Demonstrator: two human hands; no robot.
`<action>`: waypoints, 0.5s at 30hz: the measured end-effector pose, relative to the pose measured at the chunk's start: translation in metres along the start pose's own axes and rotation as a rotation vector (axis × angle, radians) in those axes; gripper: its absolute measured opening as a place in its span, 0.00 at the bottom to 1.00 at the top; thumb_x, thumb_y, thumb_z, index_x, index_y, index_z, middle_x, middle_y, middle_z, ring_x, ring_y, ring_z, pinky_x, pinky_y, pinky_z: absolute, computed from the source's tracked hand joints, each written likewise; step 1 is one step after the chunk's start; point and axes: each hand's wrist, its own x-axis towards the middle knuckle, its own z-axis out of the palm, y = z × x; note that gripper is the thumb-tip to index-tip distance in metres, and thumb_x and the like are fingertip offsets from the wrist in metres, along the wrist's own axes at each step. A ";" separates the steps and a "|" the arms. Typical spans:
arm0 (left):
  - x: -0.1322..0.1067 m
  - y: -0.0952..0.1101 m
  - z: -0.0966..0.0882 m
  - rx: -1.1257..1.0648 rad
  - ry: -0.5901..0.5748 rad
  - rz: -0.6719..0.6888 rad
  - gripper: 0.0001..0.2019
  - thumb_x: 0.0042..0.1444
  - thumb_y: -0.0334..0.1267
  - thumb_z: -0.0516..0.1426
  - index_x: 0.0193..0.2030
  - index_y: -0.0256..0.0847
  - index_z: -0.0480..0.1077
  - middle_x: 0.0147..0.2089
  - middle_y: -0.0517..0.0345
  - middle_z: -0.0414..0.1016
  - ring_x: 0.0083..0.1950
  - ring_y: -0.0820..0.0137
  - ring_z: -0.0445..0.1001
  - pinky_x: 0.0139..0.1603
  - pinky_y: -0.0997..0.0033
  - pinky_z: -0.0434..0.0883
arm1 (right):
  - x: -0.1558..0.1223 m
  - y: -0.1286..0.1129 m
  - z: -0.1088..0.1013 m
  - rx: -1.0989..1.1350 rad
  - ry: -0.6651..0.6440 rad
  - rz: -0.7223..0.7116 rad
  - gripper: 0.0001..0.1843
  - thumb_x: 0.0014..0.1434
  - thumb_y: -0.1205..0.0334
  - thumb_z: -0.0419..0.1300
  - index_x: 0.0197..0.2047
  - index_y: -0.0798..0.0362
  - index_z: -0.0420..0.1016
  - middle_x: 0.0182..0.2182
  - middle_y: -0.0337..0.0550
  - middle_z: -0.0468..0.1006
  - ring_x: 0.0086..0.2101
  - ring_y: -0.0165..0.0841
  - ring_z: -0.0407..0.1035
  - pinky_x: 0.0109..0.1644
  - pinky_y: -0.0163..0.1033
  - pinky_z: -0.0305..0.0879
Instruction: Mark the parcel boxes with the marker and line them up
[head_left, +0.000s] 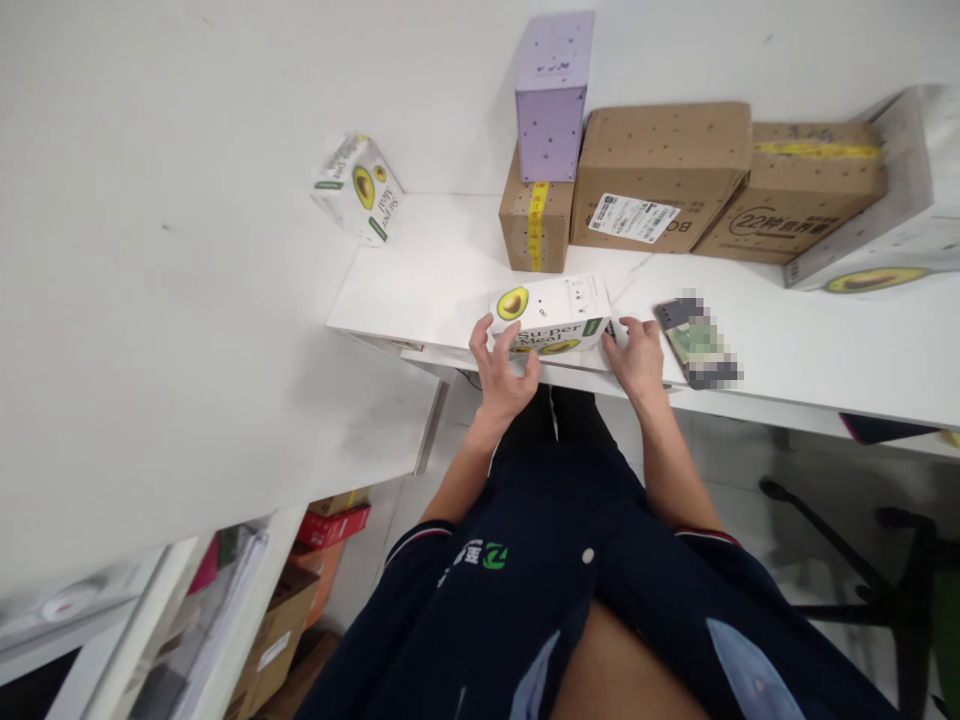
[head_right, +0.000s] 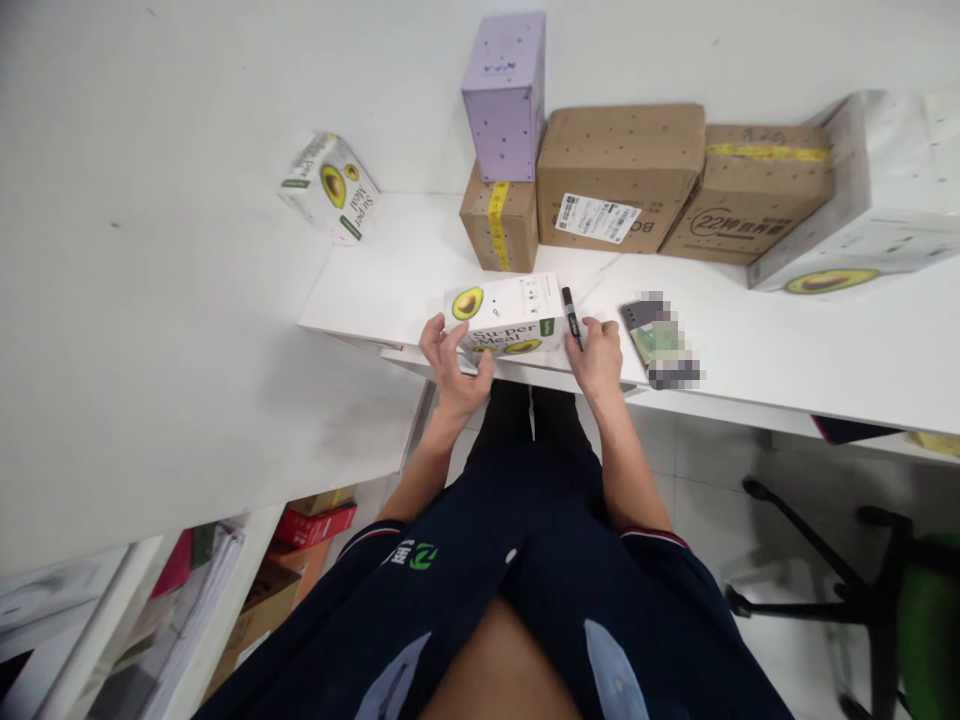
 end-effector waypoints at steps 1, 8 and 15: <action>0.001 0.001 0.001 0.033 0.003 0.040 0.24 0.56 0.41 0.63 0.59 0.45 0.67 0.67 0.44 0.55 0.72 0.49 0.56 0.73 0.42 0.57 | 0.002 0.000 -0.001 -0.070 -0.057 0.042 0.19 0.50 0.55 0.68 0.45 0.51 0.76 0.44 0.51 0.68 0.47 0.50 0.69 0.57 0.60 0.65; 0.018 -0.002 0.002 0.367 -0.040 0.115 0.19 0.58 0.44 0.59 0.55 0.42 0.69 0.63 0.43 0.60 0.67 0.53 0.60 0.69 0.46 0.62 | 0.003 -0.019 -0.005 -0.550 -0.292 0.084 0.17 0.61 0.56 0.58 0.48 0.59 0.73 0.47 0.59 0.72 0.45 0.48 0.71 0.50 0.50 0.66; 0.027 -0.002 0.002 0.409 -0.106 0.076 0.16 0.59 0.44 0.58 0.52 0.41 0.72 0.60 0.43 0.66 0.64 0.55 0.65 0.66 0.51 0.65 | 0.014 -0.005 -0.016 -0.178 -0.069 0.171 0.07 0.54 0.60 0.61 0.32 0.55 0.73 0.26 0.41 0.70 0.30 0.35 0.65 0.41 0.42 0.65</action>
